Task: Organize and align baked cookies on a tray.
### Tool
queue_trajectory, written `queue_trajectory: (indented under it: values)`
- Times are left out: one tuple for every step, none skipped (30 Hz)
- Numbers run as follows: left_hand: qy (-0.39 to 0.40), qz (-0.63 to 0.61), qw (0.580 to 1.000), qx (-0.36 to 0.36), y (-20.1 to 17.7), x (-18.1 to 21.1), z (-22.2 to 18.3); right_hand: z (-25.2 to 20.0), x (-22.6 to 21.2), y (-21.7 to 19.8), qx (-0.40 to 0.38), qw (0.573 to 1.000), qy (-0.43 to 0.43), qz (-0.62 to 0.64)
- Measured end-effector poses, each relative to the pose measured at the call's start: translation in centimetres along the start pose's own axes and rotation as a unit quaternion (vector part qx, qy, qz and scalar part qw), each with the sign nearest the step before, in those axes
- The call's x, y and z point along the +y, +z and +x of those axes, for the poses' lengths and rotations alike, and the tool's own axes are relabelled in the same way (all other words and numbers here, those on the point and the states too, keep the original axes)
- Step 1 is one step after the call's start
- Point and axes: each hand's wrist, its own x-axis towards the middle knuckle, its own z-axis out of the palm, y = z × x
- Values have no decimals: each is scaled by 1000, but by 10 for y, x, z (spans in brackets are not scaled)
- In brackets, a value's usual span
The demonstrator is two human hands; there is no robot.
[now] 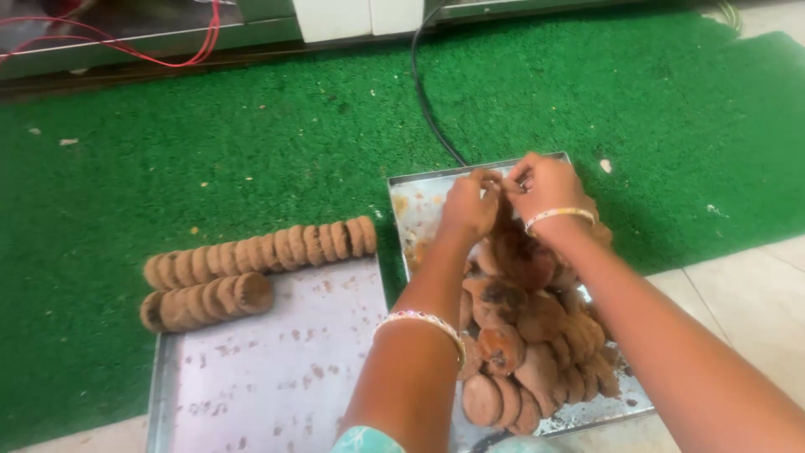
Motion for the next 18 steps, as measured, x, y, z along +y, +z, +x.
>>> queue_trajectory:
  values:
    - [0,0,1000,5,-10,2,-3,-4,-3,4,0,1000,-5,1]
    - [-18,-38,999,-8,-20,4,-7,-9,-6,9,42,997,-61,5]
    - [-35,-75,996,-20,-31,6,-10,-13,-10,14,85,989,-118,10]
    - [-34,-75,997,-14,-37,4,-10,-22,-21,17,85,989,-123,12]
    - [-29,-65,997,-9,-45,0,-9,-30,-33,22,125,982,-142,-17]
    - [-25,-55,998,-3,-54,-4,-9,-38,-46,27,164,972,-160,-45]
    - [-25,-51,998,4,-65,-13,-6,-48,-65,29,164,972,-165,-38]
    - [-29,-71,997,-23,-76,-23,-4,-57,-84,32,141,981,-132,-27]
    - [-33,-94,994,-52,-86,-32,-2,-67,-102,33,117,988,-98,-18]
    - [-34,-92,994,-45,-104,-39,-6,-78,-120,33,115,988,-103,-15]
    - [-21,-58,997,-49,-121,-45,-9,-88,-137,33,87,992,-94,-13]
    - [-9,-24,998,-52,-139,-52,-12,-98,-154,32,59,995,-85,-11]
    - [-10,-23,999,-47,-165,-38,-24,-105,-165,34,58,994,-90,-9]
    - [-118,-24,988,-101,-190,-24,-36,-112,-176,37,41,994,-98,11]
    - [-225,-26,962,-152,-216,-11,-48,-118,-187,40,23,993,-107,32]
    - [-226,-26,963,-146,-229,-19,-52,-124,-194,50,21,993,-112,35]
    - [-219,-9,964,-149,-241,-27,-56,-129,-199,58,23,991,-120,59]
    - [-212,9,966,-151,-252,-36,-60,-135,-203,67,25,988,-127,83]
